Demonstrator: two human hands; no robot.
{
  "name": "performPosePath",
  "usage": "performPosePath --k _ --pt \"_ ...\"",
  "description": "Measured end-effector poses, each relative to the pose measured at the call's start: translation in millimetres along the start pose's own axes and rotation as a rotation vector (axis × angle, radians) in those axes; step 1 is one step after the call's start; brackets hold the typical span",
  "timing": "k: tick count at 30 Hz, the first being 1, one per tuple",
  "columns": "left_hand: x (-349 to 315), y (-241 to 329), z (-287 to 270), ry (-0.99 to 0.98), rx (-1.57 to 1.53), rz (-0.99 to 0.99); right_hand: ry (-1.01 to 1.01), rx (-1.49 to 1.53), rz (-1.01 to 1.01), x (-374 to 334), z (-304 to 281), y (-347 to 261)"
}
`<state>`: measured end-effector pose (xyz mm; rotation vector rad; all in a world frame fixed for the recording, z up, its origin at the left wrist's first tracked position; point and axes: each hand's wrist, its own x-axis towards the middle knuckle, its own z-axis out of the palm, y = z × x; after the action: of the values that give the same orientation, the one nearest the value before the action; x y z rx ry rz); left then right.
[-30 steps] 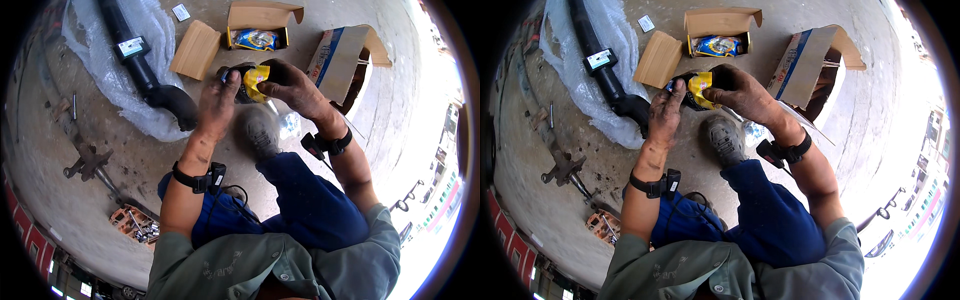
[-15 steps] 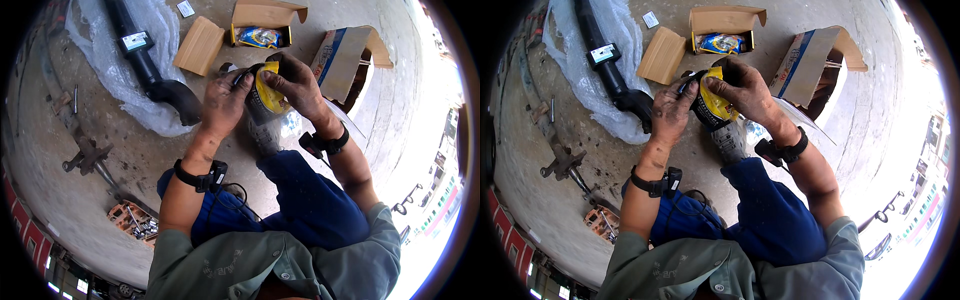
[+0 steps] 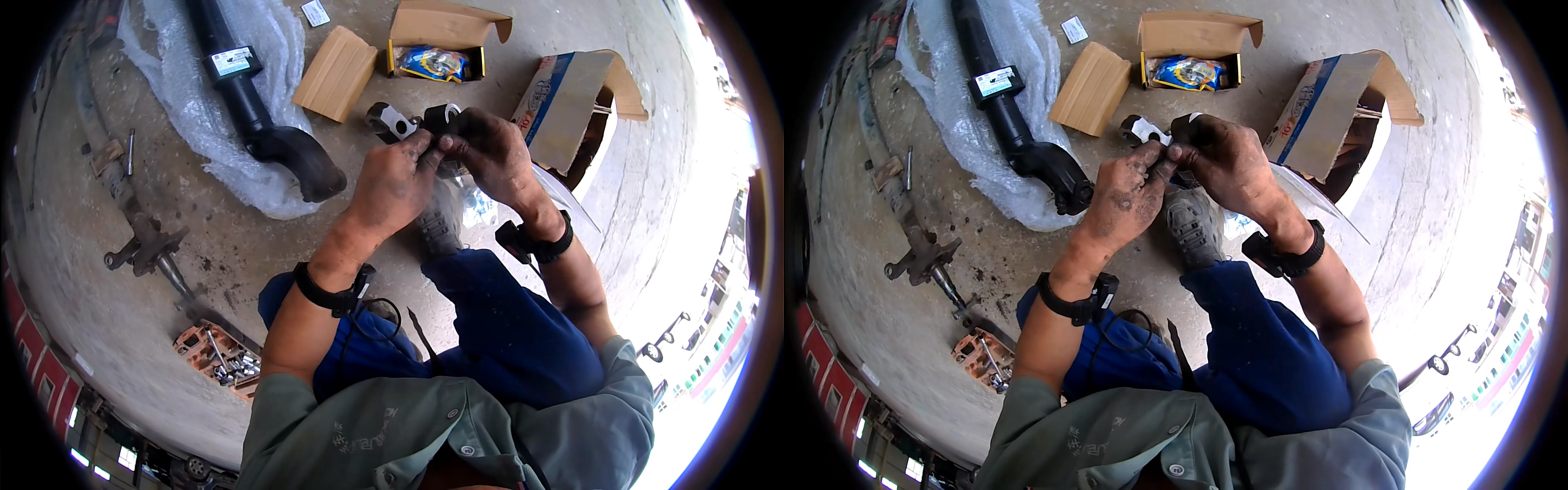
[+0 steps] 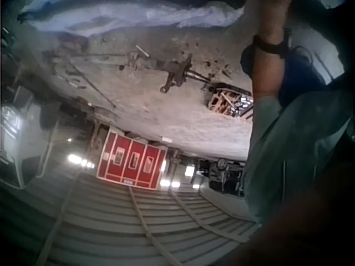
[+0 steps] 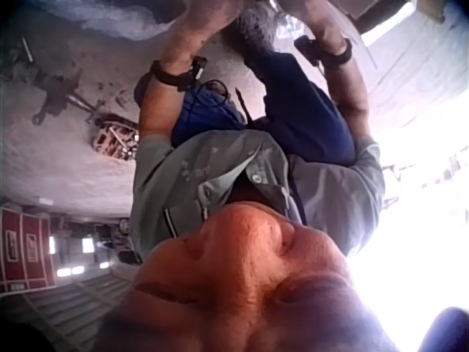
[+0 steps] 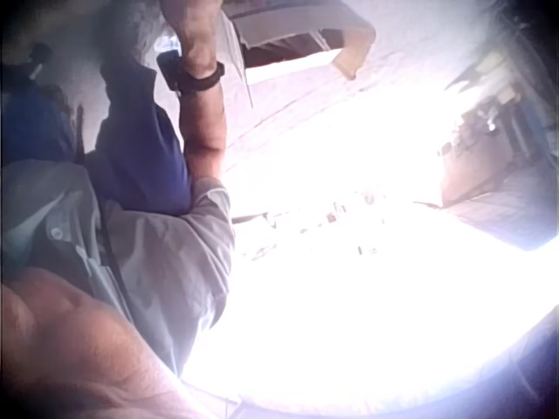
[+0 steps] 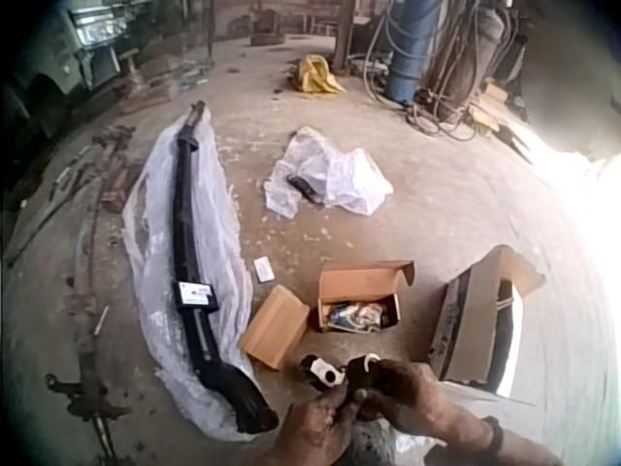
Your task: The person assembles a vehicle suspension component by unboxing a metal bushing and hardware, applying grease by hand, and inserting the metal sleeve into the bracket.
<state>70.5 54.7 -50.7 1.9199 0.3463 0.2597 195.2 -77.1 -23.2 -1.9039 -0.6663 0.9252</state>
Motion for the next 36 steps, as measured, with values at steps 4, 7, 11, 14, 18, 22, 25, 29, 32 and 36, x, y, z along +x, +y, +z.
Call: performPosePath --k 4,7,11,14,18,22,25,29,32,36 --pt "-2 -9 -3 -0.031 0.056 0.092 -0.109 -0.299 -0.13 2 -10 -5" --pt "-3 2 -5 -0.007 -0.043 0.063 -0.094 -0.178 -0.196 4 -11 2" --pt "-4 5 -4 -0.035 -0.062 0.021 -0.068 -0.182 -0.148 -1 -14 0" --pt "2 -1 -13 -0.141 0.143 0.082 -0.096 -0.231 -0.176 -2 -15 -2" --pt "0 -3 -12 -0.147 0.114 0.13 -0.222 -0.163 -0.054 -2 -20 -5" --pt "2 0 -13 -0.218 0.118 0.191 -0.28 0.004 0.065 -6 -20 -1" --pt "5 3 -10 -0.152 0.102 0.277 -0.3 0.175 0.072 -7 -19 -1" --pt "8 5 -13 -0.056 0.129 0.363 -0.242 0.214 0.057 -6 -15 1" --pt "6 5 -7 0.0 0.178 0.388 -0.148 0.201 0.084 -5 -7 6" --pt "0 22 2 -0.036 0.282 0.473 0.086 0.076 0.223 5 -7 17"
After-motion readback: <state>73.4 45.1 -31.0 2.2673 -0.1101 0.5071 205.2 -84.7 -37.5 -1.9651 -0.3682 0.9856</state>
